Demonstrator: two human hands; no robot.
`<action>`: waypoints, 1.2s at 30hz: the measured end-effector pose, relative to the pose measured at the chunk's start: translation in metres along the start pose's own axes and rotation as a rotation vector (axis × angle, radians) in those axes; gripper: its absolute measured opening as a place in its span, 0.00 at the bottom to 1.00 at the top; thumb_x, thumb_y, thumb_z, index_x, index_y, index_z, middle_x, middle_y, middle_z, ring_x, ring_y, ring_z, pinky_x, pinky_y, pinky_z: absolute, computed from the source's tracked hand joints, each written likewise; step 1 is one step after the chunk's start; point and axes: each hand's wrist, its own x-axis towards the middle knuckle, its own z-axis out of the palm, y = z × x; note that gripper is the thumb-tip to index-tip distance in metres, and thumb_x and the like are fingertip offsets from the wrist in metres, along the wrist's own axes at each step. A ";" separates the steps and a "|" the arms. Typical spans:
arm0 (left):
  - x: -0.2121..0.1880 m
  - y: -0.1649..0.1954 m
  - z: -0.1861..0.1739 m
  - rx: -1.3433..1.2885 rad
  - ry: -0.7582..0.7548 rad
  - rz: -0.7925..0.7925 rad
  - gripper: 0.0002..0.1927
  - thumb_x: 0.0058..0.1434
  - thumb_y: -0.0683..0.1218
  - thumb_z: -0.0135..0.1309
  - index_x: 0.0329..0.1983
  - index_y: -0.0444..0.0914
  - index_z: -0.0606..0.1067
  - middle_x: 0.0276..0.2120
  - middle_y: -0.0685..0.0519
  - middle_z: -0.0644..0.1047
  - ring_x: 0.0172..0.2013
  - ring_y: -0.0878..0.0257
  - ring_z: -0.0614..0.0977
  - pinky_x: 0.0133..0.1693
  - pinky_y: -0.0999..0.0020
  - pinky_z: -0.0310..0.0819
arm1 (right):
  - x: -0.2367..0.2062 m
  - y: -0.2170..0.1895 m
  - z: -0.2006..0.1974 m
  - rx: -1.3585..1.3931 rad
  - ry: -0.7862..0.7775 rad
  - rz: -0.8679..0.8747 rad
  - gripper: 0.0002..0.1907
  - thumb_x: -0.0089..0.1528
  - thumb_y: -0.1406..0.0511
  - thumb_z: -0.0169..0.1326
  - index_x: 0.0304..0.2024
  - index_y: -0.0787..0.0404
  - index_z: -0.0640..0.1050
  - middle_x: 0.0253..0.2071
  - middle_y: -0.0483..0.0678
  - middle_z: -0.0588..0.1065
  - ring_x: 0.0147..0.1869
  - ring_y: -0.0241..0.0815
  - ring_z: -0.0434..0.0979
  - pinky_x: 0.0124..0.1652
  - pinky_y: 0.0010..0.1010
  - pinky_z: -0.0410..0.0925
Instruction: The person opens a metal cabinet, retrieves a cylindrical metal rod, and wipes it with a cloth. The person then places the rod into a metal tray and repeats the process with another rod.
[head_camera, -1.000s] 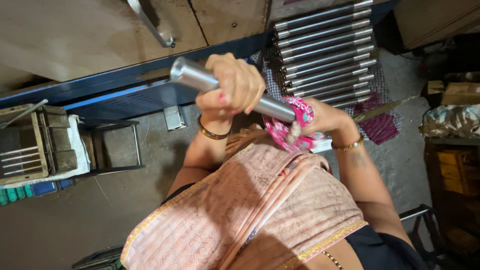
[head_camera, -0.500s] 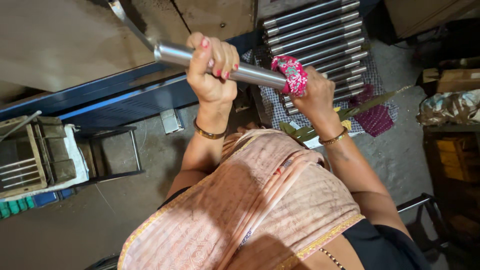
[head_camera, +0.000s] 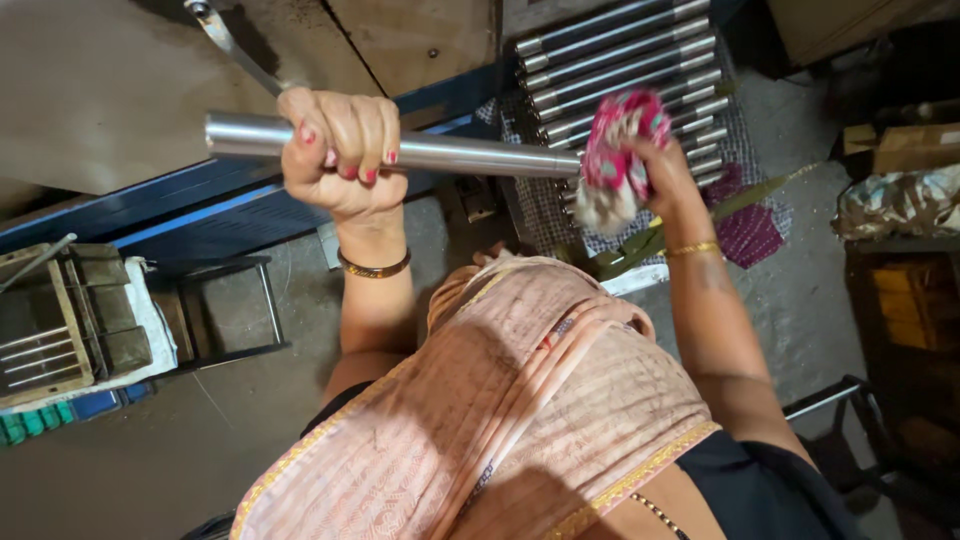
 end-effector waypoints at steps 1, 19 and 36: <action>-0.005 -0.003 -0.004 -0.016 0.049 -0.028 0.15 0.68 0.46 0.49 0.26 0.45 0.59 0.13 0.61 0.60 0.12 0.70 0.59 0.23 0.72 0.59 | 0.010 0.003 0.002 0.097 0.046 -0.103 0.22 0.62 0.71 0.58 0.59 0.67 0.73 0.49 0.52 0.79 0.51 0.47 0.83 0.52 0.39 0.77; -0.041 -0.034 -0.033 0.019 0.289 -0.223 0.10 0.71 0.45 0.46 0.32 0.44 0.62 0.16 0.59 0.60 0.13 0.69 0.60 0.24 0.71 0.60 | 0.074 -0.004 0.003 -1.043 0.528 -0.264 0.49 0.53 0.50 0.76 0.67 0.56 0.63 0.74 0.61 0.48 0.75 0.66 0.47 0.58 0.71 0.43; -0.035 -0.063 -0.015 0.130 0.164 -0.293 0.08 0.68 0.42 0.50 0.33 0.41 0.65 0.16 0.55 0.61 0.13 0.65 0.60 0.23 0.67 0.61 | -0.022 0.106 -0.130 -0.767 1.025 0.125 0.30 0.57 0.58 0.63 0.57 0.67 0.71 0.52 0.63 0.77 0.56 0.61 0.77 0.56 0.47 0.69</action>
